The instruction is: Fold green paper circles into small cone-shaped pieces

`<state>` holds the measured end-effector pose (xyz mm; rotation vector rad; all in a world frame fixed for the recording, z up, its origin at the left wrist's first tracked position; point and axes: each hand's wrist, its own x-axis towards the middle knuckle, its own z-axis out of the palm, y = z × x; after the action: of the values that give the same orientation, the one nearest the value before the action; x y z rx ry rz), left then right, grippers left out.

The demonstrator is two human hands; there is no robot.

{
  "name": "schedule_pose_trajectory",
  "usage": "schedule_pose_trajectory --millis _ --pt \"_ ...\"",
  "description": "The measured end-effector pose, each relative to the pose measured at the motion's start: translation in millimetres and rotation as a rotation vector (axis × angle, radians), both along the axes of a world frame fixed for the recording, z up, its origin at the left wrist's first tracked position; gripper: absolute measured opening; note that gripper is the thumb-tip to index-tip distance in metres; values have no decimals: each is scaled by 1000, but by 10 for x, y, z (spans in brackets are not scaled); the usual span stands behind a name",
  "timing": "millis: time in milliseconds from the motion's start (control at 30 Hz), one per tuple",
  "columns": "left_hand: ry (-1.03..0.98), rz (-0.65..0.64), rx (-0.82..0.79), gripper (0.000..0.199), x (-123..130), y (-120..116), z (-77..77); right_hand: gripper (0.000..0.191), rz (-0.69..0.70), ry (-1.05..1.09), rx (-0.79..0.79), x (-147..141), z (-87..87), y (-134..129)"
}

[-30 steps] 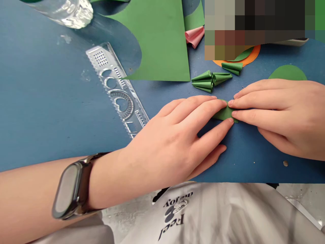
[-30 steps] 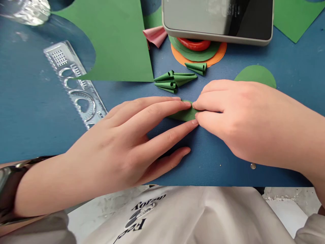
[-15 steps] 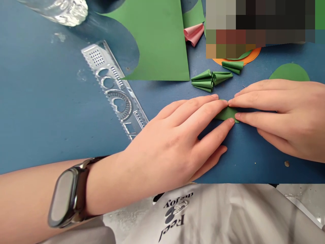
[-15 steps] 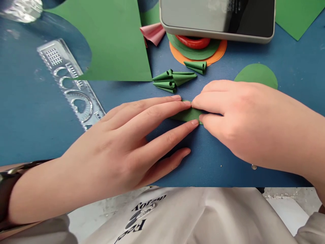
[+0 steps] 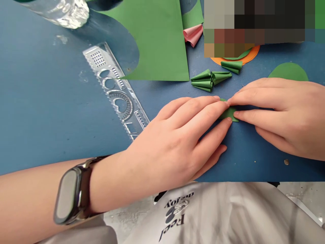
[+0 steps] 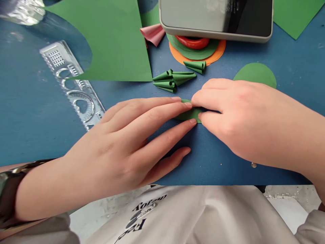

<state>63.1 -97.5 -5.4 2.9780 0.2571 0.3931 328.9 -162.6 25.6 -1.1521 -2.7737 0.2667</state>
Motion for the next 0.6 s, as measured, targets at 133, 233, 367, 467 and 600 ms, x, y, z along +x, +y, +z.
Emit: schedule_pose_trajectory --millis 133,233,367,467,600 --pt "5 1 -14 36 19 3 -3 28 49 -2 -3 12 10 18" --pt "-10 2 -20 39 22 -2 -16 28 57 4 -24 29 8 27" --pt "-14 -4 -22 37 11 0 -21 30 60 18 -39 61 13 27" --pt "-10 -8 -18 37 8 8 -12 28 37 20 -33 61 20 26" --pt "-13 -3 -11 38 23 5 -8 29 58 -6 -27 31 28 16"
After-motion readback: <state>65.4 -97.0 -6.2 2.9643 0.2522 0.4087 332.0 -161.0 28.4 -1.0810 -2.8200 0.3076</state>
